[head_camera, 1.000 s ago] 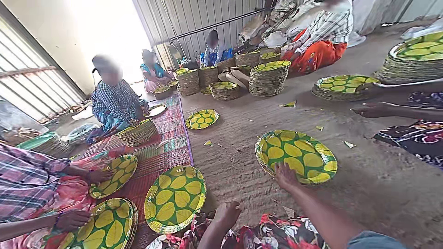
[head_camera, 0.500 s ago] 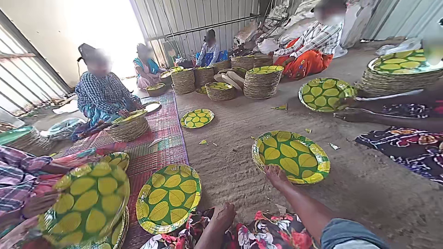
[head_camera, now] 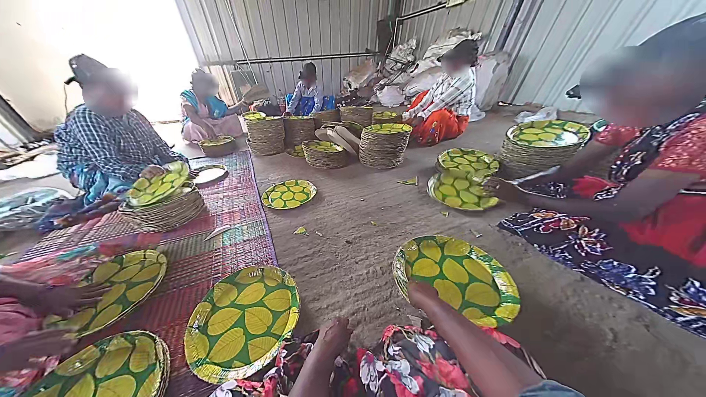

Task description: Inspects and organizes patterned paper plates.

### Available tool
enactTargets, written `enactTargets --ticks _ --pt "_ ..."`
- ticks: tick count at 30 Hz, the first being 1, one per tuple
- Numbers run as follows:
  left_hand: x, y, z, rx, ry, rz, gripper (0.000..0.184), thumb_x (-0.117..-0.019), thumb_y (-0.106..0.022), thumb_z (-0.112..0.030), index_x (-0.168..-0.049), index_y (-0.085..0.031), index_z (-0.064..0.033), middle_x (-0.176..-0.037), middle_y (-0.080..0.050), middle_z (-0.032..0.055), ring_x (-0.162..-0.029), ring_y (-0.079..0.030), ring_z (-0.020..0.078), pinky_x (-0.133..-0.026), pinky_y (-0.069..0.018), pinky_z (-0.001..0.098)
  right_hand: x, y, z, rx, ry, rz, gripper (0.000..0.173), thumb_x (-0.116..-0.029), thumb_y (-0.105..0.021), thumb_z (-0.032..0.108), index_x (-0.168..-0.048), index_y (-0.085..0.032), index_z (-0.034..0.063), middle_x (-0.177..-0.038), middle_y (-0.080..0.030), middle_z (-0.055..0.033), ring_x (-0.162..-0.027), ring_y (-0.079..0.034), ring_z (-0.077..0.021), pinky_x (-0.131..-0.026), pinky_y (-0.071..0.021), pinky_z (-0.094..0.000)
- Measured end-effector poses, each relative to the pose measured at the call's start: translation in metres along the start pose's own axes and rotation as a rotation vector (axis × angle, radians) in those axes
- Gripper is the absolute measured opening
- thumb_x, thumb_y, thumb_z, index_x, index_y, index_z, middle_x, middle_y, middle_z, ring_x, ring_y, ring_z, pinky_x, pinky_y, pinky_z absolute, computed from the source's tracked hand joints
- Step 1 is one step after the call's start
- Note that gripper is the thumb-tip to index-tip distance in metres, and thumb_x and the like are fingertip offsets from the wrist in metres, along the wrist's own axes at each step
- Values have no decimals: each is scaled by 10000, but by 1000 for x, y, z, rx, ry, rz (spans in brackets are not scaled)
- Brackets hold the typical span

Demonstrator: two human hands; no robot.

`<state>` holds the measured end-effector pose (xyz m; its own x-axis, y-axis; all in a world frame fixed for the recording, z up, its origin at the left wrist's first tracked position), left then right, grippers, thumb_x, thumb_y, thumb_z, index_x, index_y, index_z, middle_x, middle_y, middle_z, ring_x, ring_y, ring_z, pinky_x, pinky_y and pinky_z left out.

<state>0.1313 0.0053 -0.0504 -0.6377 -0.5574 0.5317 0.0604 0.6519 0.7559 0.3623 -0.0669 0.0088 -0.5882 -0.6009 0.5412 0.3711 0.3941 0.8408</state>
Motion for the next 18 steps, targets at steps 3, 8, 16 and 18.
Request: enactTargets --ticks 3,8,16,18 --pt "-2 1 1 4 7 -6 422 -1095 -464 -318 -1411 -592 -70 -1422 -604 204 -1361 -549 380 -1122 -414 607 6 4 7 24 3 -44 375 -1012 -573 100 -1337 -584 -88 -1423 -571 -285 -1340 -551 -435 -1050 -466 -606" --pt "-2 4 3 -5 23 -18 415 -1095 -459 -317 -1418 -589 -92 -1412 -611 203 -1352 -556 389 -1103 -431 615 1 21 6 19 24 -183 380 -1018 -578 186 -1297 -627 -67 -1396 -598 -270 -1330 -553 -436 -1060 -441 -616" --pt "55 94 -27 -85 -240 -1126 555 -1003 -527 -266 -1452 -537 60 -1573 -444 254 -1483 -389 457 -1207 -216 677 42 29 88 99 754 -435 344 -1049 -447 2 -1341 -624 -41 -1423 -595 -268 -1293 -601 -445 -1028 -486 -614" --pt "56 98 -25 -100 -219 -1114 498 -999 -546 -225 -1419 -582 40 -1561 -466 242 -1479 -402 444 -1218 -229 645 38 -7 104 215 866 -241 295 -1054 -454 27 -1255 -658 -46 -1330 -647 -260 -1252 -614 -443 -1041 -461 -616"
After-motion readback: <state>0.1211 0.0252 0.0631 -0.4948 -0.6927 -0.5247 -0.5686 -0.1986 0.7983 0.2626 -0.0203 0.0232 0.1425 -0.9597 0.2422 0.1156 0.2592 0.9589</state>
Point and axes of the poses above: each hand's wrist, its own x-axis away from the middle knuckle, its own y-axis out of the back of the hand, z = x × y, the point moved 10 cm from there along -x, towards the middle knuckle
